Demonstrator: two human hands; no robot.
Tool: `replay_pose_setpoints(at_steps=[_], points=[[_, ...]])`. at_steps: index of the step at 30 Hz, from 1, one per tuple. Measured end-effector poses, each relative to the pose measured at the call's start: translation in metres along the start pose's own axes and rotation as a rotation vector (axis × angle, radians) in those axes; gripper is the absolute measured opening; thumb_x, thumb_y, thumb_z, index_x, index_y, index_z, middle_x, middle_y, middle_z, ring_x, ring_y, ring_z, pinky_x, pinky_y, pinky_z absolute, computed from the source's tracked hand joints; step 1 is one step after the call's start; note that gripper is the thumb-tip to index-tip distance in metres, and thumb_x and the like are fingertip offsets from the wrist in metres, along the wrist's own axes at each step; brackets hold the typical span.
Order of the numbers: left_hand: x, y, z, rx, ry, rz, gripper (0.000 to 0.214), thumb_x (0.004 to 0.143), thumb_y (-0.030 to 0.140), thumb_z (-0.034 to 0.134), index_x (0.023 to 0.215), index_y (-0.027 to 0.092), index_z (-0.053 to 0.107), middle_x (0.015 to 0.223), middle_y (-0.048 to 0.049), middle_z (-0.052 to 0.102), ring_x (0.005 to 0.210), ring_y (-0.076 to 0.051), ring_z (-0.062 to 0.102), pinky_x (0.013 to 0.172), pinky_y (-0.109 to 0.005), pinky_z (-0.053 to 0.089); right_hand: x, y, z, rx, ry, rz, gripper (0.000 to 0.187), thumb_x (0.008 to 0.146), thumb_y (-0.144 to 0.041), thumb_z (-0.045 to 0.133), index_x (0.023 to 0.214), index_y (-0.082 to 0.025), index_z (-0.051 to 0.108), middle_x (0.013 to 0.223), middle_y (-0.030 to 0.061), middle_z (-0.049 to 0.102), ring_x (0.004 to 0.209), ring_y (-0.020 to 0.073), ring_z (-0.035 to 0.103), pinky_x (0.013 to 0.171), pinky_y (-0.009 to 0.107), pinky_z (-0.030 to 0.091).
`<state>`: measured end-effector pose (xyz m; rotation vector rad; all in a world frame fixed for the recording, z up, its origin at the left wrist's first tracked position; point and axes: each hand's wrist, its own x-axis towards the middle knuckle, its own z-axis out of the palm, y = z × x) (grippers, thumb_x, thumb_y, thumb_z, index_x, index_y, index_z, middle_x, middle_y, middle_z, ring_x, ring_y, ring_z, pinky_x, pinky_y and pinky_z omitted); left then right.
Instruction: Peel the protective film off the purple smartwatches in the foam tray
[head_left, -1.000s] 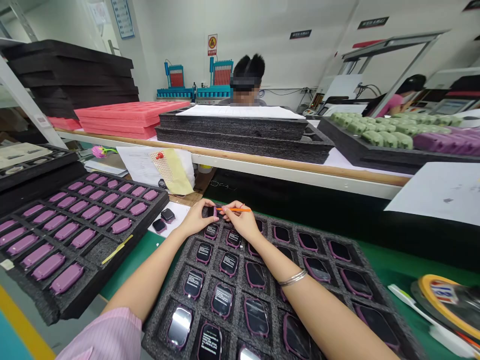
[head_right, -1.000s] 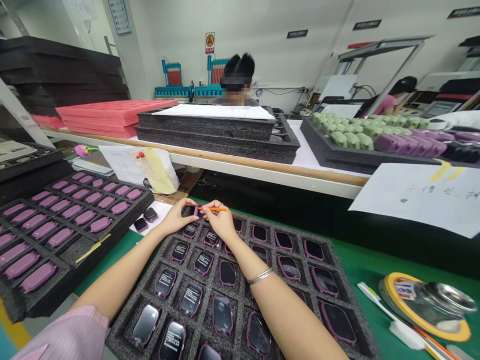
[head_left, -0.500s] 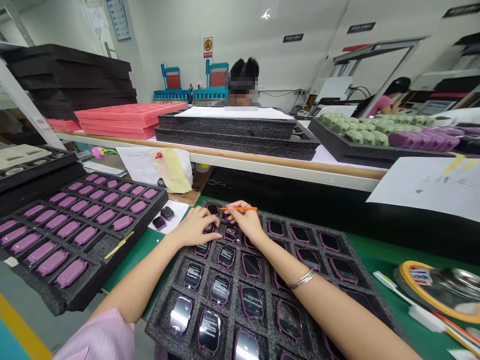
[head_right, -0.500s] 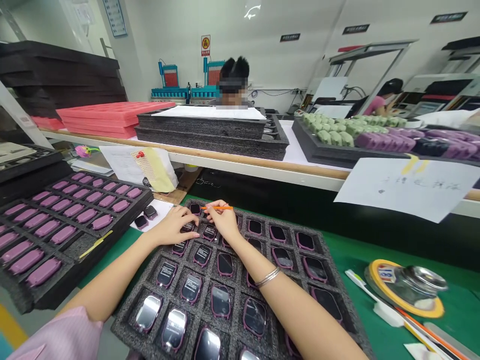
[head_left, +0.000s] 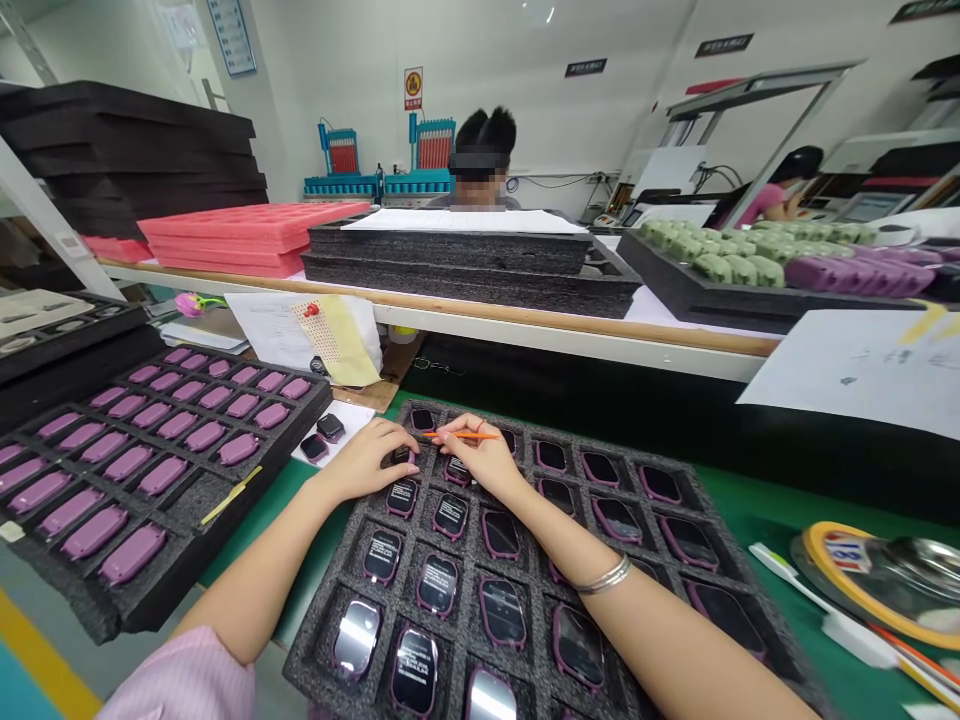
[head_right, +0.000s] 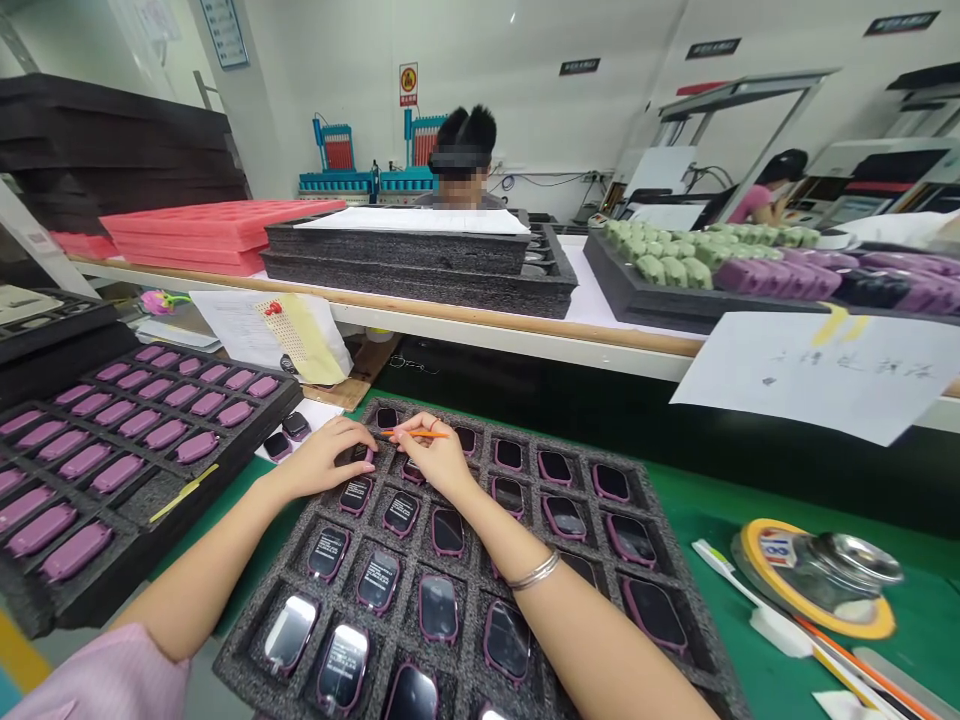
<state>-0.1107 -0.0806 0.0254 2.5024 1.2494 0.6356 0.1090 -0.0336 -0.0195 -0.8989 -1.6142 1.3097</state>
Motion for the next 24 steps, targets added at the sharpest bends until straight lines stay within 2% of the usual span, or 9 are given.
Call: replay_pose_setpoints(at_steps=[6, 12, 24], points=[[0.001, -0.008, 0.004, -0.098, 0.041, -0.019, 0.022, 0.088, 0.044, 0.068, 0.099, 0.025, 0.068, 0.108, -0.0025, 0.07, 0.107, -0.022, 0.062, 0.099, -0.036, 0.044, -0.004, -0.004, 0.001, -0.036, -0.056, -0.023, 0.023, 0.096, -0.034, 0.063, 0.109, -0.015, 0.065, 0.106, 0.0054, 0.069, 0.091, 0.0176, 0.068, 0.081, 0.038, 0.058], [-0.001, -0.012, 0.011, -0.2, 0.129, -0.155, 0.046, 0.077, 0.043, 0.079, 0.111, 0.022, 0.056, 0.109, -0.0043, 0.066, 0.102, -0.022, 0.063, 0.094, -0.037, 0.05, -0.005, -0.003, 0.001, -0.067, -0.091, -0.028, 0.022, 0.096, -0.035, 0.063, 0.106, -0.015, 0.065, 0.101, 0.0044, 0.069, 0.085, 0.0161, 0.068, 0.077, 0.036, 0.058], [-0.002, -0.011, 0.013, -0.246, 0.138, -0.202, 0.043, 0.074, 0.041, 0.08, 0.106, 0.022, 0.057, 0.107, -0.0037, 0.065, 0.103, -0.023, 0.062, 0.093, -0.038, 0.05, -0.006, -0.002, 0.0, -0.13, -0.101, -0.056, 0.023, 0.096, -0.036, 0.062, 0.107, -0.015, 0.065, 0.102, 0.0047, 0.069, 0.086, 0.0161, 0.067, 0.076, 0.035, 0.058]])
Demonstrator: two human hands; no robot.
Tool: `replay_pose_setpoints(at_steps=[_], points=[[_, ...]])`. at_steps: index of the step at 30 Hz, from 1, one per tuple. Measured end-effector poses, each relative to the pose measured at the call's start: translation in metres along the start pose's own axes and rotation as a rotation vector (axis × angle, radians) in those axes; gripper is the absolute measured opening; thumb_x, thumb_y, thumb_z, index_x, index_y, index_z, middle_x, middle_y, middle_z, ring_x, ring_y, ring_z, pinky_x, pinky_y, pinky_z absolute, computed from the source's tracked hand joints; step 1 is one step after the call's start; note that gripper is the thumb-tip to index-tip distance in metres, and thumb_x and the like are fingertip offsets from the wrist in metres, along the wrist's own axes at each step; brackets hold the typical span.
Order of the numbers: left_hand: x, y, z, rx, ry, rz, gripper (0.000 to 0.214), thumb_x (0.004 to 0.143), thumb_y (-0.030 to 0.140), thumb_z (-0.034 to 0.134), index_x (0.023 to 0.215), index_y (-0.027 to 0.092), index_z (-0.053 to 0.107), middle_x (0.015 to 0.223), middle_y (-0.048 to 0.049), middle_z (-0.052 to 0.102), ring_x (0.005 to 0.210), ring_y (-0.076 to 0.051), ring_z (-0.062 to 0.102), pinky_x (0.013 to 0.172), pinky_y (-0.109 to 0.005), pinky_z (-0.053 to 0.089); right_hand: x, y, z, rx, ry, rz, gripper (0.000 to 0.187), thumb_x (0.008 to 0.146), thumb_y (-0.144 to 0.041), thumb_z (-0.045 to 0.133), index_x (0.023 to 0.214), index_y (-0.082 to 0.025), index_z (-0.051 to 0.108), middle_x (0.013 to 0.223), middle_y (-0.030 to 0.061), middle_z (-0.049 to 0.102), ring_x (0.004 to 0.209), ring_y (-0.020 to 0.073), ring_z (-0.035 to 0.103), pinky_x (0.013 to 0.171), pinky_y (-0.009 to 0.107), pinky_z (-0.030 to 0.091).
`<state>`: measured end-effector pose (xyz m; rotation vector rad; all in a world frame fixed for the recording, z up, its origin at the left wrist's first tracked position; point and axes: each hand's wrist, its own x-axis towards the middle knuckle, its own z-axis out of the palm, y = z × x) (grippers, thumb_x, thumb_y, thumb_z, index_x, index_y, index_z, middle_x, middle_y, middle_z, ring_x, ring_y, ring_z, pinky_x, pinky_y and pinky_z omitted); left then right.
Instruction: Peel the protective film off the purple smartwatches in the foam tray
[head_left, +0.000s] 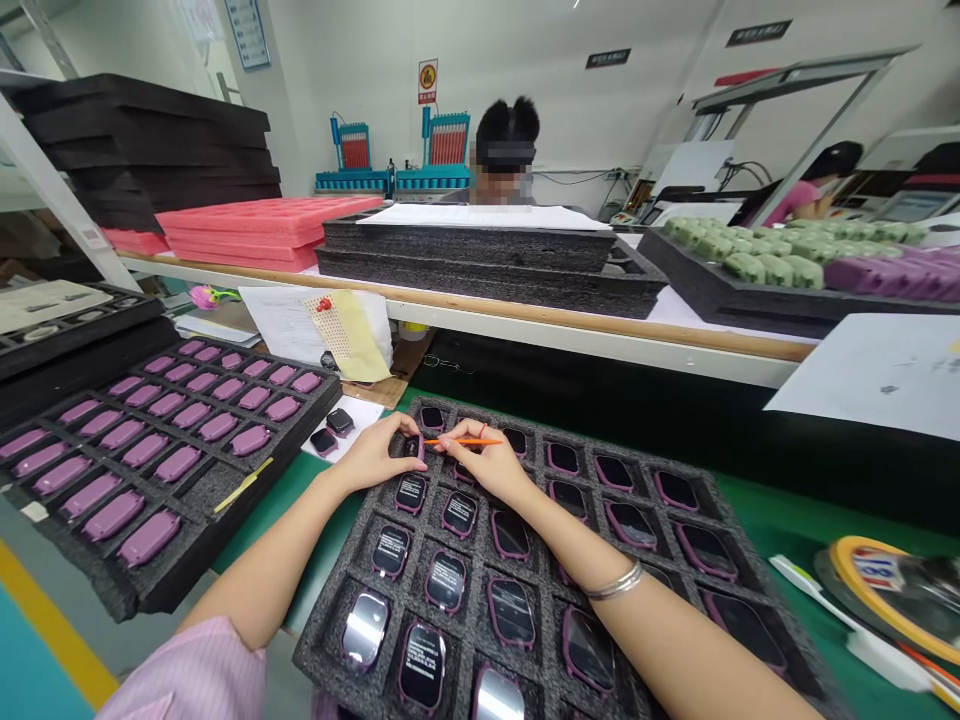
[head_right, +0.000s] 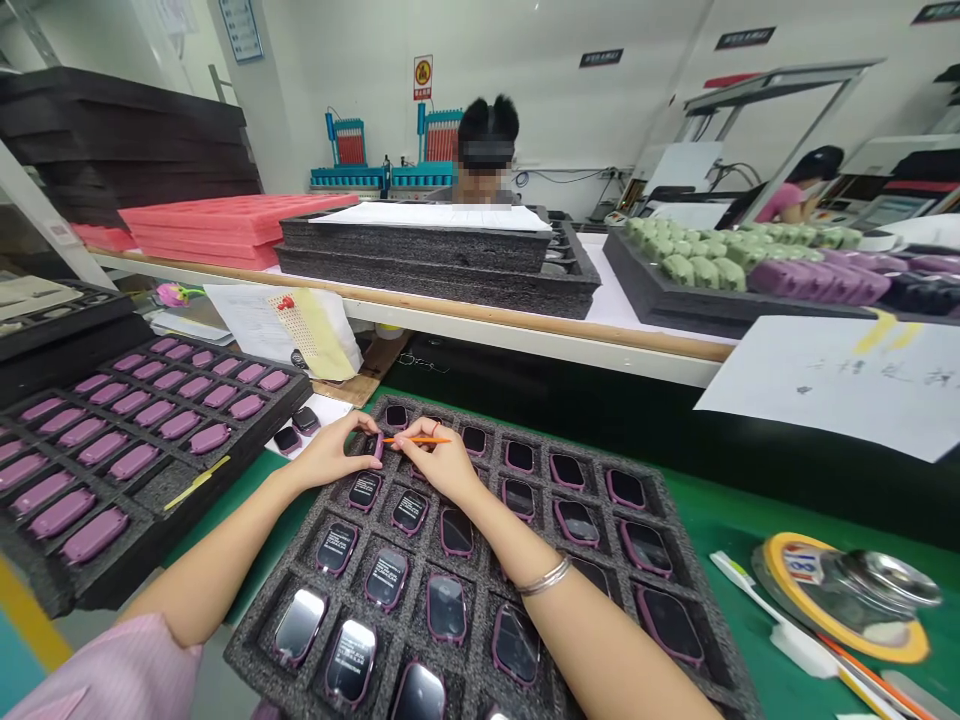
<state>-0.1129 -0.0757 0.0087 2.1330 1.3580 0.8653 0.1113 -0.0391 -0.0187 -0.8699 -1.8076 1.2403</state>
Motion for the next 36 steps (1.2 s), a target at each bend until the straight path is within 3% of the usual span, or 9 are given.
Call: replay_pose_setpoints(at_steps=[7, 13, 18, 23, 29, 36], points=[[0.0, -0.001, 0.0, 0.036, 0.004, 0.035, 0.04, 0.077, 0.039, 0.078, 0.107, 0.021, 0.058, 0.107, -0.0044, 0.066, 0.102, -0.023, 0.064, 0.093, -0.038, 0.05, 0.003, -0.005, 0.0, 0.0, 0.001, 0.008, 0.024, 0.096, -0.034, 0.063, 0.11, -0.015, 0.065, 0.108, 0.0059, 0.068, 0.093, 0.0184, 0.068, 0.083, 0.039, 0.058], [-0.006, 0.012, 0.003, 0.145, -0.024, 0.136, 0.031, 0.088, 0.035, 0.068, 0.116, 0.023, 0.063, 0.121, -0.0082, 0.066, 0.116, -0.026, 0.059, 0.104, -0.044, 0.044, -0.008, -0.012, -0.032, 0.026, 0.095, 0.069, 0.025, 0.096, -0.035, 0.062, 0.11, -0.015, 0.064, 0.106, 0.0055, 0.068, 0.089, 0.0171, 0.068, 0.078, 0.037, 0.058], [0.009, 0.037, 0.024, 0.262, -0.128, 0.283, 0.024, 0.096, 0.039, 0.058, 0.113, 0.027, 0.069, 0.118, -0.0059, 0.064, 0.114, -0.023, 0.057, 0.103, -0.039, 0.041, -0.031, -0.004, -0.044, 0.036, 0.226, 0.126, 0.026, 0.097, -0.036, 0.06, 0.112, -0.015, 0.063, 0.104, 0.005, 0.068, 0.084, 0.0157, 0.067, 0.074, 0.034, 0.059], [0.03, 0.046, 0.047, 0.417, -0.195, 0.359, 0.043, 0.092, 0.056, 0.056, 0.121, 0.026, 0.068, 0.101, -0.0085, 0.059, 0.097, -0.026, 0.055, 0.093, -0.044, 0.042, -0.038, 0.005, -0.04, 0.05, 0.3, 0.154, 0.026, 0.097, -0.036, 0.061, 0.113, -0.015, 0.063, 0.103, 0.0049, 0.068, 0.082, 0.0152, 0.067, 0.072, 0.033, 0.059], [0.026, 0.047, 0.049, 0.531, -0.191, 0.385, 0.044, 0.092, 0.061, 0.052, 0.112, 0.026, 0.072, 0.1, -0.0079, 0.058, 0.099, -0.025, 0.053, 0.094, -0.04, 0.039, -0.041, 0.003, -0.042, 0.076, 0.291, 0.135, 0.021, 0.096, -0.034, 0.063, 0.1, -0.014, 0.064, 0.087, 0.0005, 0.068, 0.067, 0.0107, 0.064, 0.062, 0.027, 0.056], [0.015, 0.046, 0.044, 0.526, -0.161, 0.353, 0.039, 0.09, 0.058, 0.059, 0.113, 0.028, 0.07, 0.108, -0.0065, 0.063, 0.108, -0.024, 0.055, 0.1, -0.037, 0.037, -0.044, -0.006, -0.041, 0.102, 0.318, 0.094, 0.05, 0.069, -0.065, 0.078, 0.087, -0.019, 0.068, 0.078, 0.009, 0.074, 0.056, 0.0173, 0.065, 0.051, 0.031, 0.055]])
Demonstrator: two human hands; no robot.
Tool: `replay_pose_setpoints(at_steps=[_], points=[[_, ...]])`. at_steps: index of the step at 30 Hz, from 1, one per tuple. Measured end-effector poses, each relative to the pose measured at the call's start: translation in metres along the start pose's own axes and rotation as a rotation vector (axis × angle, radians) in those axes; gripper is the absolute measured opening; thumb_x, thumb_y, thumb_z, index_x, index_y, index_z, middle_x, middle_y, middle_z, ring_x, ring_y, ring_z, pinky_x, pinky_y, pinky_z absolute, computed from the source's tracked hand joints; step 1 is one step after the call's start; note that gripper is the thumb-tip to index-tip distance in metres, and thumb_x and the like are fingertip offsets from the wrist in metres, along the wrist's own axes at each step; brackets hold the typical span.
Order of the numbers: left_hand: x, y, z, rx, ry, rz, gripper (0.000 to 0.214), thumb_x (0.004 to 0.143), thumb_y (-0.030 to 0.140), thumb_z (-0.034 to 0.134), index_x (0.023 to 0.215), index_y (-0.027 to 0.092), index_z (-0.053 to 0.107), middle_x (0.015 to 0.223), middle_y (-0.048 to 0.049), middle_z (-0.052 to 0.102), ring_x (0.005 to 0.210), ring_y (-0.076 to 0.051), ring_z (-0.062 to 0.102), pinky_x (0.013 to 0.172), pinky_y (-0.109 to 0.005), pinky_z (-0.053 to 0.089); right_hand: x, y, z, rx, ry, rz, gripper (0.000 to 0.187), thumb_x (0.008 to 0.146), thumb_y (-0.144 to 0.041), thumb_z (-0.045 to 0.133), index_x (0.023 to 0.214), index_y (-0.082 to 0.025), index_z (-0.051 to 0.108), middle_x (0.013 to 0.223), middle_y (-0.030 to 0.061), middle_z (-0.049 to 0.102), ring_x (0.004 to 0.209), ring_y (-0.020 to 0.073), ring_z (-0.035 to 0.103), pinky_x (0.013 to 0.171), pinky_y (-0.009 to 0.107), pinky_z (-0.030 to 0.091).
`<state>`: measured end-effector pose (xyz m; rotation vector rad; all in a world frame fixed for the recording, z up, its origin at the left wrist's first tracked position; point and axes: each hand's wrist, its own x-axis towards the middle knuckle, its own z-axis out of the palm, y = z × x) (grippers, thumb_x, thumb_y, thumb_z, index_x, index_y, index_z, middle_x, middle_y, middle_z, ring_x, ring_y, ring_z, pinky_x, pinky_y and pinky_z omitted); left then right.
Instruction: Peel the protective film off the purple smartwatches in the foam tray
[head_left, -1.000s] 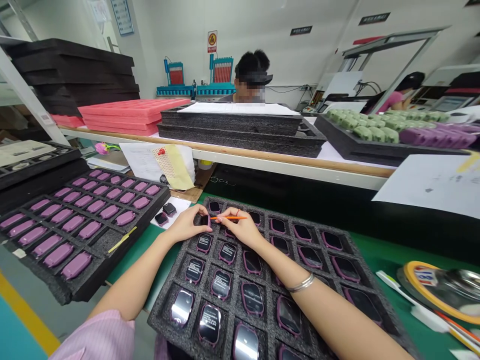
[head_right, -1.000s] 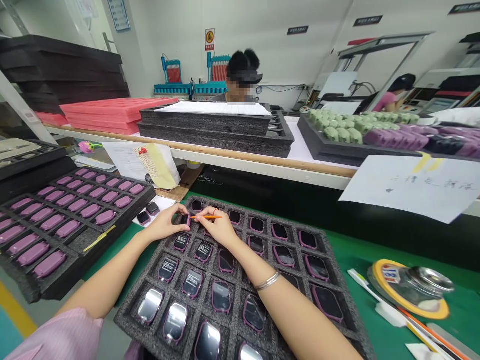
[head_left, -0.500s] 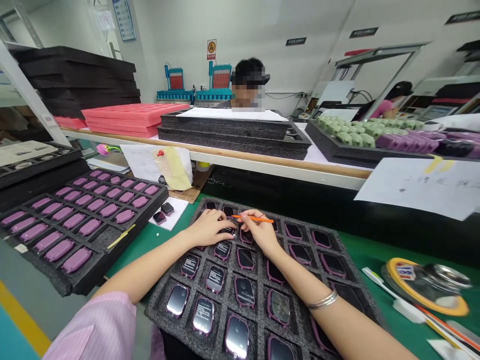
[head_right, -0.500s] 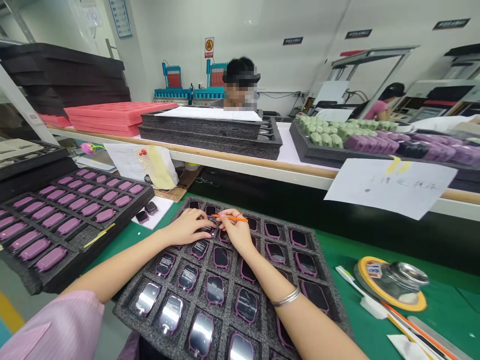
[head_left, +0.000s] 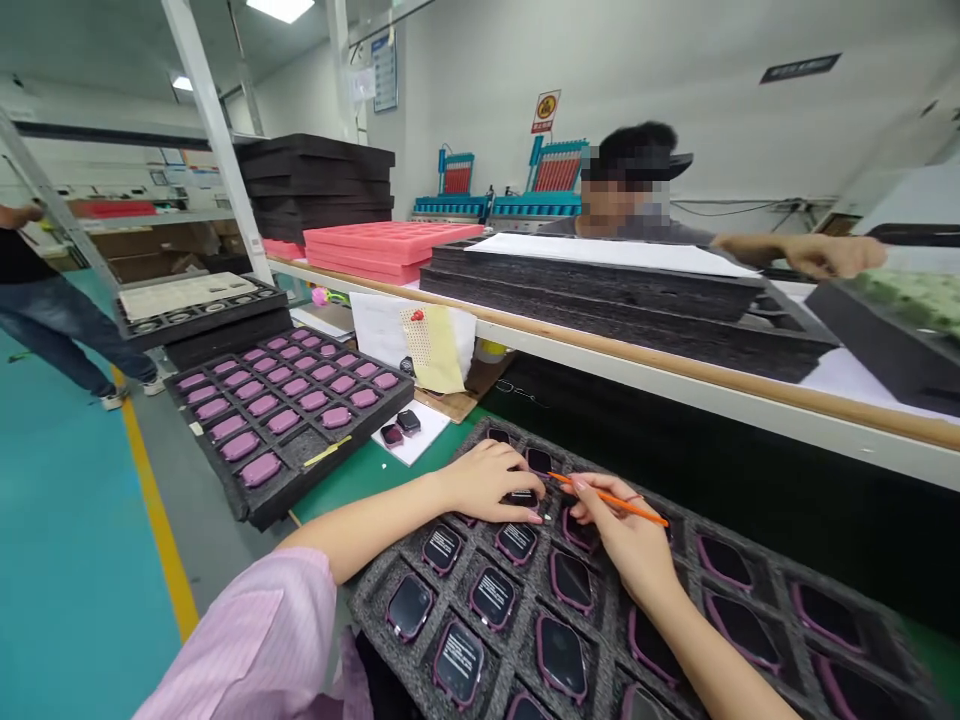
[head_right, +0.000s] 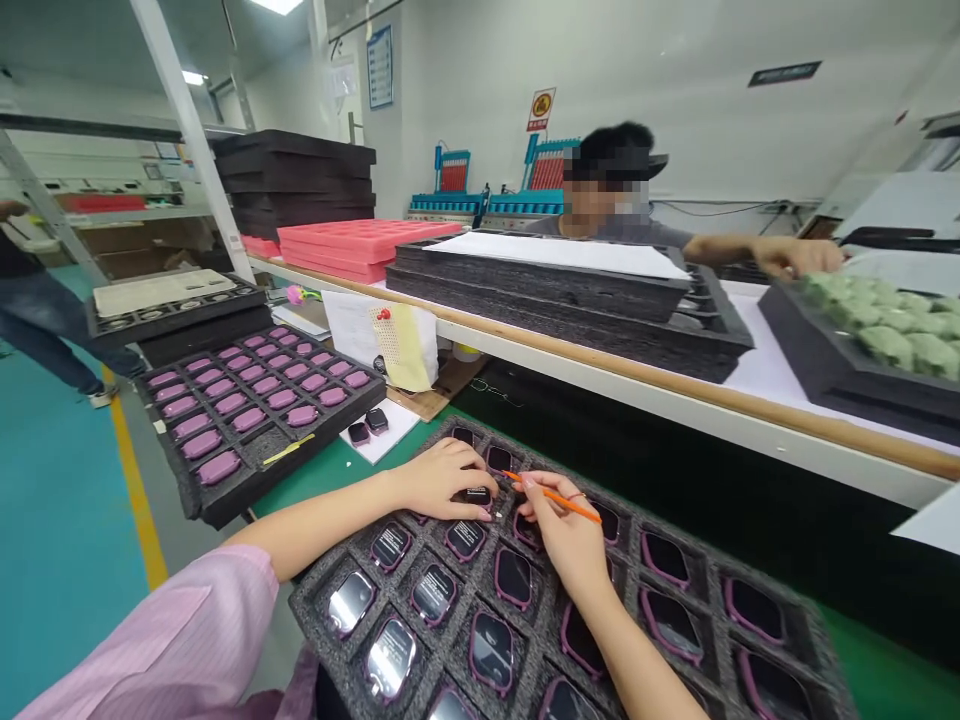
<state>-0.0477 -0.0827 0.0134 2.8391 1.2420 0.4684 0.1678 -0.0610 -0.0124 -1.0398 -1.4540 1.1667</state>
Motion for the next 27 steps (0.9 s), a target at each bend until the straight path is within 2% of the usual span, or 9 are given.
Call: replay_pose_setpoints(at_steps=[4, 9, 11, 14, 18, 24, 27], points=[[0.0, 0.004, 0.001, -0.026, 0.011, -0.03, 0.033, 0.09, 0.052, 0.062, 0.109, 0.027, 0.073, 0.101, -0.0076, 0.063, 0.104, -0.026, 0.054, 0.101, -0.042, 0.038, -0.001, -0.002, 0.003, 0.006, -0.007, 0.001, 0.049, 0.069, -0.064, 0.078, 0.087, -0.02, 0.07, 0.083, 0.0094, 0.076, 0.055, 0.0171, 0.064, 0.052, 0.032, 0.055], [-0.004, 0.005, 0.0, -0.112, 0.077, -0.113, 0.037, 0.087, 0.054, 0.064, 0.11, 0.026, 0.071, 0.105, -0.0094, 0.064, 0.11, -0.029, 0.054, 0.105, -0.045, 0.037, -0.002, -0.001, 0.003, -0.015, -0.035, 0.008, 0.028, 0.091, -0.042, 0.068, 0.097, -0.015, 0.067, 0.086, 0.0019, 0.072, 0.062, 0.0107, 0.064, 0.061, 0.028, 0.057], [-0.007, 0.003, -0.001, -0.165, 0.094, -0.134, 0.035, 0.086, 0.052, 0.068, 0.111, 0.026, 0.07, 0.105, -0.0075, 0.068, 0.117, -0.029, 0.055, 0.109, -0.046, 0.034, -0.002, 0.0, 0.002, -0.026, -0.044, 0.014, 0.023, 0.095, -0.037, 0.064, 0.099, -0.015, 0.066, 0.087, 0.0009, 0.07, 0.065, 0.0107, 0.064, 0.063, 0.028, 0.057], [-0.01, -0.001, -0.002, -0.237, 0.105, -0.142, 0.027, 0.086, 0.044, 0.071, 0.106, 0.026, 0.069, 0.107, -0.0048, 0.072, 0.122, -0.027, 0.056, 0.111, -0.045, 0.033, -0.001, 0.003, 0.003, -0.035, -0.069, 0.028, 0.022, 0.096, -0.036, 0.062, 0.099, -0.014, 0.065, 0.087, 0.0009, 0.069, 0.068, 0.0114, 0.065, 0.065, 0.029, 0.057], [-0.009, -0.004, -0.002, -0.303, 0.103, -0.136, 0.025, 0.085, 0.041, 0.073, 0.104, 0.025, 0.068, 0.108, -0.0031, 0.073, 0.118, -0.026, 0.06, 0.109, -0.043, 0.036, 0.0, 0.005, 0.005, -0.035, -0.116, 0.051, 0.022, 0.096, -0.035, 0.062, 0.099, -0.014, 0.065, 0.088, 0.0012, 0.068, 0.071, 0.0122, 0.066, 0.067, 0.03, 0.058], [-0.008, -0.003, 0.0, -0.365, 0.122, -0.211, 0.043, 0.081, 0.039, 0.077, 0.115, 0.022, 0.057, 0.114, -0.0079, 0.068, 0.109, -0.027, 0.063, 0.099, -0.043, 0.046, 0.0, 0.003, 0.006, -0.036, -0.153, 0.065, 0.022, 0.096, -0.036, 0.062, 0.1, -0.014, 0.065, 0.091, 0.002, 0.069, 0.074, 0.0129, 0.066, 0.069, 0.031, 0.058], [-0.008, -0.003, 0.0, -0.386, 0.117, -0.225, 0.043, 0.08, 0.037, 0.077, 0.113, 0.022, 0.055, 0.113, -0.008, 0.067, 0.109, -0.027, 0.063, 0.099, -0.042, 0.046, 0.0, 0.002, 0.006, -0.041, -0.164, 0.069, 0.022, 0.096, -0.036, 0.062, 0.101, -0.014, 0.065, 0.092, 0.0022, 0.069, 0.074, 0.013, 0.066, 0.069, 0.031, 0.058]])
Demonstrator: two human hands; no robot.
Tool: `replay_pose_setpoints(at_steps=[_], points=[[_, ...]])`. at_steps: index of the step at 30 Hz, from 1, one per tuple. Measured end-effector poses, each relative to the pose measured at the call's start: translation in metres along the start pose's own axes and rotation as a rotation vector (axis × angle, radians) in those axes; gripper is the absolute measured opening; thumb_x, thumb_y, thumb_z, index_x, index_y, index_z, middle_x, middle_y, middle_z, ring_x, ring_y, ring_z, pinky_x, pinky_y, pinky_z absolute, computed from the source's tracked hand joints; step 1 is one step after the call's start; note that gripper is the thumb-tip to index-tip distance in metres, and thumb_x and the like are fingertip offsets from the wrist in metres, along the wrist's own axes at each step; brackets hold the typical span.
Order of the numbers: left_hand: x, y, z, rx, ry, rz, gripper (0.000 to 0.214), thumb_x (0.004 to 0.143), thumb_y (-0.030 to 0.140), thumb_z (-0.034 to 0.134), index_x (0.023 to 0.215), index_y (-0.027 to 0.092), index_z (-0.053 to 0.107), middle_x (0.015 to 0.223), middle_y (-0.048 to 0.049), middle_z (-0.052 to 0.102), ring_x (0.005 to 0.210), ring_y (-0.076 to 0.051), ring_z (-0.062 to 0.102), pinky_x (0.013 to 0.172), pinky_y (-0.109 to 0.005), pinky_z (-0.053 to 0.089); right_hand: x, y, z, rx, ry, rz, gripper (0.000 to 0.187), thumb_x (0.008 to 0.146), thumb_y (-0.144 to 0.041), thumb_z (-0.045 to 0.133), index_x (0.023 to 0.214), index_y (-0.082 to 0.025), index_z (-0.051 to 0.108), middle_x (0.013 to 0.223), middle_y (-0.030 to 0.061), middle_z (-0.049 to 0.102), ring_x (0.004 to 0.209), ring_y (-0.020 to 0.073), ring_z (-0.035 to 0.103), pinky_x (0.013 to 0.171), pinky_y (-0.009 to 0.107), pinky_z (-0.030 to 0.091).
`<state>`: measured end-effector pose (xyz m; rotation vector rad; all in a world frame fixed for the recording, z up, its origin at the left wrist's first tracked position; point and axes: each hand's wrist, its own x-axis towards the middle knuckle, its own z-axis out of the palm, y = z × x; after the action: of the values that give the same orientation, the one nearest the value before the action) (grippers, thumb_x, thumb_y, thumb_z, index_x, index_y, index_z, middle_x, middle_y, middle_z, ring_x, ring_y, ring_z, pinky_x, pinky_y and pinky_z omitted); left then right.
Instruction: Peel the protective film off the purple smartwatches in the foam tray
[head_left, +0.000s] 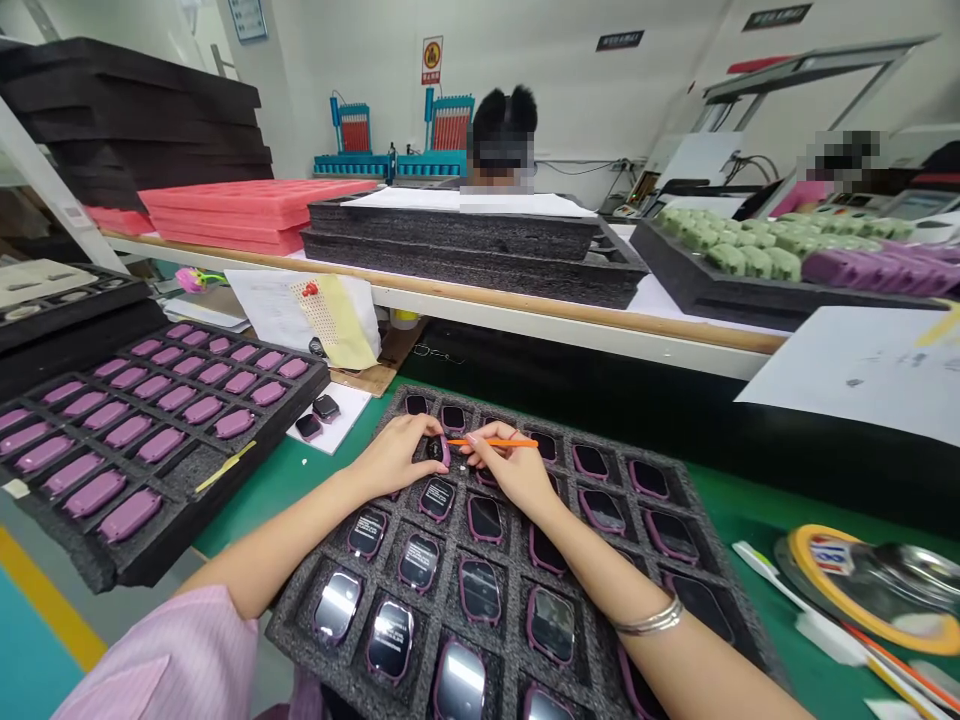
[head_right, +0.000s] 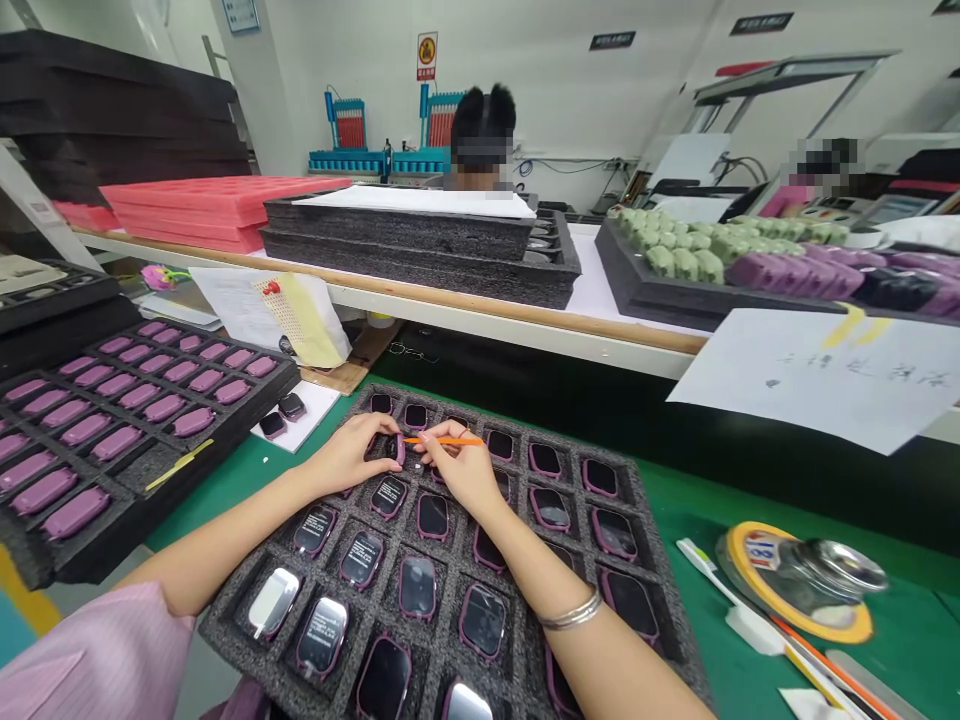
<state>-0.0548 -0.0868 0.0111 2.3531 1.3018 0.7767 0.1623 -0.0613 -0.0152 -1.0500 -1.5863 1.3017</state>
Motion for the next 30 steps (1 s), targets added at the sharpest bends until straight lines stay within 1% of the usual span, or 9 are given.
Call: replay_pose_setpoints(at_steps=[8, 13, 14, 16, 18, 20, 24, 27, 30], points=[[0.0, 0.0, 0.001, -0.005, -0.008, 0.008, 0.04, 0.082, 0.036, 0.075, 0.115, 0.022, 0.057, 0.116, -0.0076, 0.068, 0.111, -0.027, 0.062, 0.1, -0.043, 0.045, 0.001, -0.001, 0.001, -0.016, -0.007, 0.018, 0.023, 0.097, -0.036, 0.061, 0.104, -0.015, 0.065, 0.095, 0.0029, 0.068, 0.076, 0.0135, 0.066, 0.07, 0.031, 0.058], [0.001, 0.001, -0.006, 0.025, 0.026, 0.026, 0.05, 0.083, 0.043, 0.074, 0.126, 0.023, 0.056, 0.123, -0.0086, 0.066, 0.118, -0.028, 0.058, 0.106, -0.045, 0.039, 0.001, -0.004, 0.001, -0.012, 0.006, 0.019, 0.023, 0.097, -0.036, 0.062, 0.104, -0.015, 0.065, 0.095, 0.0028, 0.068, 0.076, 0.0135, 0.066, 0.069, 0.031, 0.058], [-0.001, 0.001, -0.009, 0.039, 0.042, 0.023, 0.046, 0.086, 0.045, 0.07, 0.124, 0.023, 0.057, 0.122, -0.0089, 0.066, 0.117, -0.028, 0.057, 0.105, -0.045, 0.039, 0.001, -0.005, 0.0, -0.006, 0.015, 0.014, 0.023, 0.097, -0.036, 0.062, 0.104, -0.015, 0.065, 0.095, 0.0028, 0.068, 0.076, 0.0134, 0.066, 0.069, 0.031, 0.058], [-0.008, 0.002, -0.018, 0.074, 0.052, 0.024, 0.031, 0.094, 0.047, 0.057, 0.109, 0.021, 0.065, 0.112, -0.008, 0.067, 0.109, -0.026, 0.058, 0.101, -0.043, 0.04, -0.001, -0.009, -0.001, 0.011, 0.035, -0.003, 0.023, 0.097, -0.036, 0.061, 0.106, -0.015, 0.064, 0.095, 0.0029, 0.068, 0.076, 0.0133, 0.066, 0.069, 0.031, 0.058], [-0.019, 0.004, -0.027, 0.113, 0.011, 0.044, 0.035, 0.099, 0.045, 0.047, 0.09, 0.021, 0.07, 0.097, -0.0059, 0.067, 0.098, -0.024, 0.058, 0.095, -0.041, 0.041, -0.005, -0.015, 0.001, 0.028, 0.038, -0.022, 0.024, 0.097, -0.036, 0.061, 0.108, -0.015, 0.064, 0.097, 0.0032, 0.068, 0.076, 0.0134, 0.066, 0.069, 0.031, 0.058], [-0.033, 0.006, -0.035, 0.151, -0.059, 0.08, 0.036, 0.098, 0.047, 0.049, 0.085, 0.022, 0.071, 0.094, -0.0051, 0.066, 0.096, -0.023, 0.057, 0.093, -0.039, 0.042, -0.009, -0.021, 0.006, 0.044, 0.011, -0.034, 0.024, 0.097, -0.036, 0.061, 0.109, -0.016, 0.064, 0.098, 0.0034, 0.068, 0.076, 0.0133, 0.066, 0.068, 0.031, 0.058], [-0.055, 0.008, -0.048, 0.223, -0.163, 0.137, 0.03, 0.093, 0.051, 0.058, 0.106, 0.028, 0.072, 0.11, -0.0068, 0.063, 0.107, -0.025, 0.056, 0.096, -0.039, 0.041, -0.014, -0.03, 0.031, 0.06, -0.097, -0.038, 0.022, 0.097, -0.035, 0.061, 0.104, -0.015, 0.066, 0.094, 0.0027, 0.069, 0.073, 0.0124, 0.066, 0.067, 0.029, 0.058], [-0.061, 0.007, -0.052, 0.273, -0.203, 0.156, 0.031, 0.095, 0.049, 0.055, 0.112, 0.029, 0.071, 0.112, -0.0077, 0.062, 0.109, -0.027, 0.055, 0.097, -0.041, 0.04, -0.012, -0.029, 0.053, 0.069, -0.159, -0.031, 0.021, 0.097, -0.034, 0.061, 0.101, -0.015, 0.066, 0.093, 0.0024, 0.069, 0.073, 0.0122, 0.066, 0.068, 0.03, 0.058], [-0.062, 0.006, -0.051, 0.315, -0.206, 0.141, 0.033, 0.096, 0.05, 0.052, 0.113, 0.028, 0.07, 0.107, -0.0089, 0.06, 0.102, -0.027, 0.054, 0.092, -0.041, 0.041, -0.006, -0.022, 0.066, 0.089, -0.172, -0.016, 0.022, 0.098, -0.035, 0.06, 0.103, -0.015, 0.065, 0.093, 0.0025, 0.069, 0.074, 0.0127, 0.066, 0.069, 0.03, 0.058]])
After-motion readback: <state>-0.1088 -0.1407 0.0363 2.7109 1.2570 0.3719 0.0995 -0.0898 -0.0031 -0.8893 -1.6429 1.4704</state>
